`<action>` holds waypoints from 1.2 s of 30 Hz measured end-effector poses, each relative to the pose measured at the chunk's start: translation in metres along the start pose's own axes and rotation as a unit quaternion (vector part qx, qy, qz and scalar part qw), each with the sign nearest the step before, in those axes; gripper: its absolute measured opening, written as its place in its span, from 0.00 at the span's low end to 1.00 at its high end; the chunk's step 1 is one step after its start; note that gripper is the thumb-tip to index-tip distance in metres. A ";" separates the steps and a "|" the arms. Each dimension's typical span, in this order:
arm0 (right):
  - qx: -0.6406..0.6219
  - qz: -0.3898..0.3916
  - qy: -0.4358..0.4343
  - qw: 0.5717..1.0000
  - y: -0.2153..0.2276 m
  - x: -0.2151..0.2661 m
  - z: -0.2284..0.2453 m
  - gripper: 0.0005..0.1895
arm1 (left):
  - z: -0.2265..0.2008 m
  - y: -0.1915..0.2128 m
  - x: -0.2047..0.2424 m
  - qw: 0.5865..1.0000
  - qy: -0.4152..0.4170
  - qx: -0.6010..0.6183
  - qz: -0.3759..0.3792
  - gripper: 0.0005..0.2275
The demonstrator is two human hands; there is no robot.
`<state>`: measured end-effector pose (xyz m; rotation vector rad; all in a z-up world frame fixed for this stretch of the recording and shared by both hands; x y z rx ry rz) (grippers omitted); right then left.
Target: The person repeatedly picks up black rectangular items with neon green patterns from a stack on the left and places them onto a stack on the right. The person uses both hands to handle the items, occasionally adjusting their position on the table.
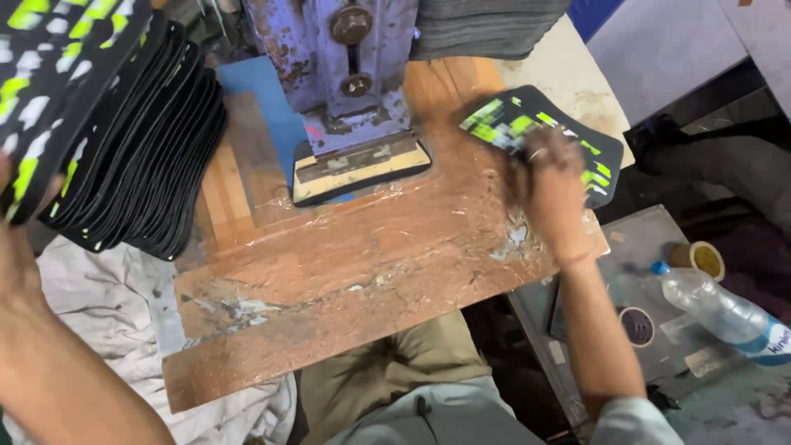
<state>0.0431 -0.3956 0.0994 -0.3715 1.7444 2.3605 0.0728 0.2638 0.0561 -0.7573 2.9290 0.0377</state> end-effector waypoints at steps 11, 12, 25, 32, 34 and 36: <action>-0.149 0.045 0.195 0.968 -0.041 0.082 0.143 0.28 | -0.055 -0.106 0.194 0.947 -0.206 -0.246 0.011 0.15; -0.160 0.068 0.178 0.969 -0.047 0.076 0.142 0.23 | -0.042 -0.134 0.200 0.968 -0.138 -0.180 0.109 0.19; -0.165 0.049 0.189 0.967 -0.052 0.074 0.149 0.19 | 0.008 -0.146 0.171 0.978 -0.025 -0.176 0.110 0.25; -0.164 0.055 0.183 0.968 -0.058 0.071 0.146 0.19 | 0.020 -0.215 0.129 0.933 0.065 -0.253 0.248 0.33; -0.163 0.054 0.184 0.968 -0.058 0.073 0.145 0.19 | 0.031 -0.226 0.126 0.936 0.062 -0.232 0.257 0.35; -0.154 0.056 0.190 0.968 -0.056 0.075 0.146 0.22 | 0.045 -0.238 0.125 0.953 0.045 -0.093 0.283 0.31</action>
Point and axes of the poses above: each hand's wrist, its own x-axis away from the middle knuckle, its own y-axis out of the back of the hand, z = x × y, the point moved 9 cm from there along -x, towards the middle knuckle, and after that the axes turned 5 degrees about -x, right-handed, at the moved point
